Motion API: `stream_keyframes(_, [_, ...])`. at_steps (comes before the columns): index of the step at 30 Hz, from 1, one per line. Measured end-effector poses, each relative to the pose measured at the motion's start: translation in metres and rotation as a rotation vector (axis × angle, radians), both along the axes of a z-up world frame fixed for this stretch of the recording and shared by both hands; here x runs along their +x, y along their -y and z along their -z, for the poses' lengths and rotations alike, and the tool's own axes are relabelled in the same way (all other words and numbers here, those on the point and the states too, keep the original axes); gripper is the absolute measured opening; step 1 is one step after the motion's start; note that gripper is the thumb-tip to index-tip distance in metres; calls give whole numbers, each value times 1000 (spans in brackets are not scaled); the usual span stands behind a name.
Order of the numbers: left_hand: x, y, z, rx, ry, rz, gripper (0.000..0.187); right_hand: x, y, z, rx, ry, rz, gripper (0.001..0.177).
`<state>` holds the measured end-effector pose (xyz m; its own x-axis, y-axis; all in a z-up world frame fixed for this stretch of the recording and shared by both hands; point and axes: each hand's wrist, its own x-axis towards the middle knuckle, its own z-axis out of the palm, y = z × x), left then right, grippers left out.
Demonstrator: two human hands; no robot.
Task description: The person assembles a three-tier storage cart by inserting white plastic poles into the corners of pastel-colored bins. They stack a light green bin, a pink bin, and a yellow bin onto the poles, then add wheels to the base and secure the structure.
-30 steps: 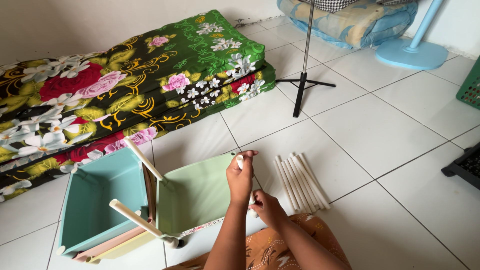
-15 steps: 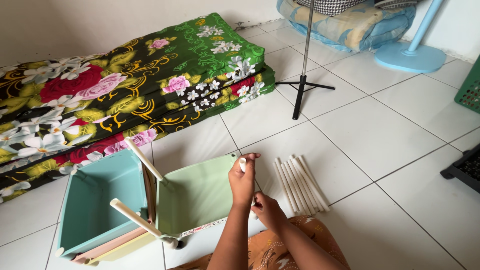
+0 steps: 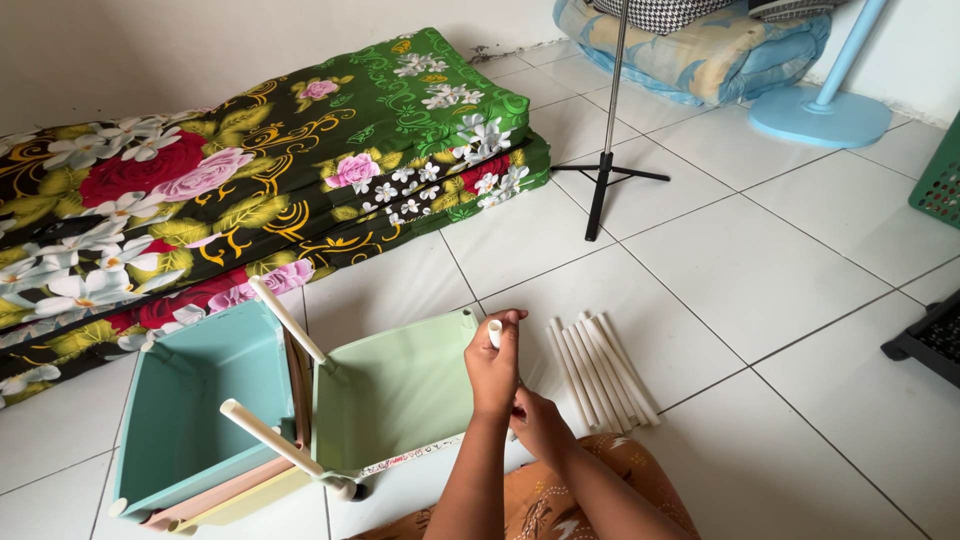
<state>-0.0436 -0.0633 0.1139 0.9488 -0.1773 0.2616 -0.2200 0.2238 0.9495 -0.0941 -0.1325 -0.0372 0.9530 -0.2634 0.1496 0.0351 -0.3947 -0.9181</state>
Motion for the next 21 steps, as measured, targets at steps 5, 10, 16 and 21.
stream_keyframes(5, [3,-6,-4,-30,-53,16,21,-1,-1,-2,-78,-37,30,24])
stream_keyframes(10, [4,-9,-8,-5,-96,23,23,-1,-1,-7,-54,-62,15,27])
stream_keyframes(16, [5,-7,-4,-8,-82,24,23,3,5,13,74,49,-24,38])
stream_keyframes(21, [6,-5,2,-47,-55,45,21,24,24,59,83,90,137,32])
